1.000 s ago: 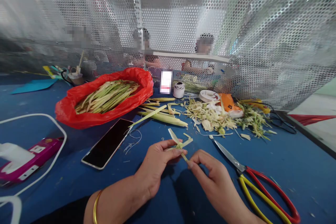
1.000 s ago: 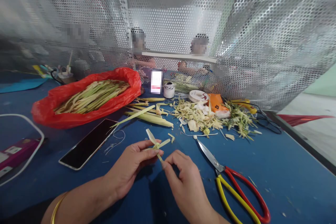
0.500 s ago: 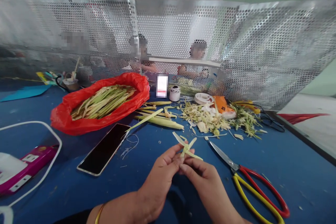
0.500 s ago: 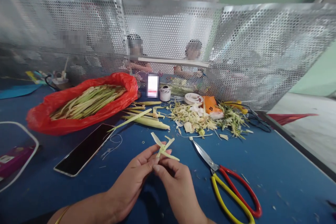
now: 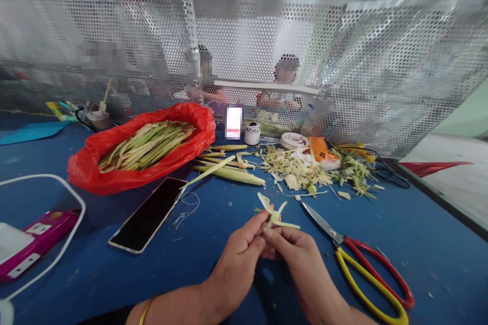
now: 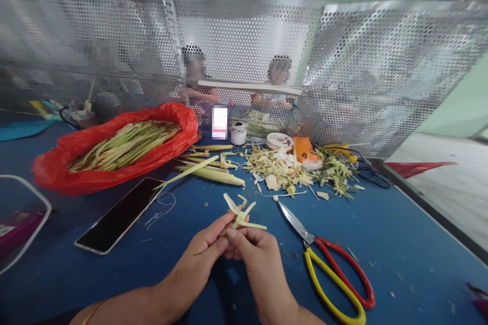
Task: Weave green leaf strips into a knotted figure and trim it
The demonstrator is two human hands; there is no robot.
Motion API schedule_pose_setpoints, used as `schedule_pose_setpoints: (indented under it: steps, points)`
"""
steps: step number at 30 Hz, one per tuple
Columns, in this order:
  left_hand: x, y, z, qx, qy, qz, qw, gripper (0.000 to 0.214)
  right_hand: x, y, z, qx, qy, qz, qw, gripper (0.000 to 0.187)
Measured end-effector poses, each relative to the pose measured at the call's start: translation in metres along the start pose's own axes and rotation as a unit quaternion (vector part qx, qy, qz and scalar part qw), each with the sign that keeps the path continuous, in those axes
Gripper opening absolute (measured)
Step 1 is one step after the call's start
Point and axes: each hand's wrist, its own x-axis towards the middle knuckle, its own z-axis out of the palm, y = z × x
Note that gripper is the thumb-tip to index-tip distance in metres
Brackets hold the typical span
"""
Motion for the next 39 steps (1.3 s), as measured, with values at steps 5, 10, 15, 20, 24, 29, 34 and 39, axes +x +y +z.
schedule_pose_setpoints:
  steps: [5,10,15,20,24,29,34,39]
  points:
    - [0.001,0.003,0.001,-0.085,-0.004,-0.039,0.996,0.041,-0.001,-0.006,0.001,-0.055,-0.003,-0.049,0.997,0.038]
    - [0.002,0.004,0.001,-0.099,0.086,-0.063,0.989,0.043,-0.002,0.001,0.003,-0.157,-0.043,-0.123,0.979,0.035]
    - [0.004,0.003,0.000,-0.105,0.121,-0.073,0.984,0.041,-0.003,0.006,0.002,-0.218,-0.066,-0.149,0.962,0.036]
    - [0.006,0.006,-0.001,-0.074,0.134,-0.065,0.986,0.038,-0.004,0.006,0.000,-0.230,-0.101,-0.124,0.960,0.034]
    - [0.007,0.009,-0.004,-0.051,0.116,-0.056,0.990,0.035,-0.006,0.006,0.000,-0.244,-0.096,-0.126,0.957,0.034]
    - [0.008,0.011,-0.006,-0.055,0.104,-0.073,0.990,0.038,-0.004,0.006,0.001,-0.209,-0.087,-0.123,0.966,0.032]
    - [0.008,0.008,-0.005,-0.054,0.094,-0.069,0.992,0.035,0.001,0.010,0.000,-0.207,-0.088,-0.122,0.967,0.030]
    - [0.009,0.004,-0.007,-0.039,0.109,-0.072,0.991,0.039,0.003,0.011,0.000,-0.224,-0.093,-0.132,0.961,0.029]
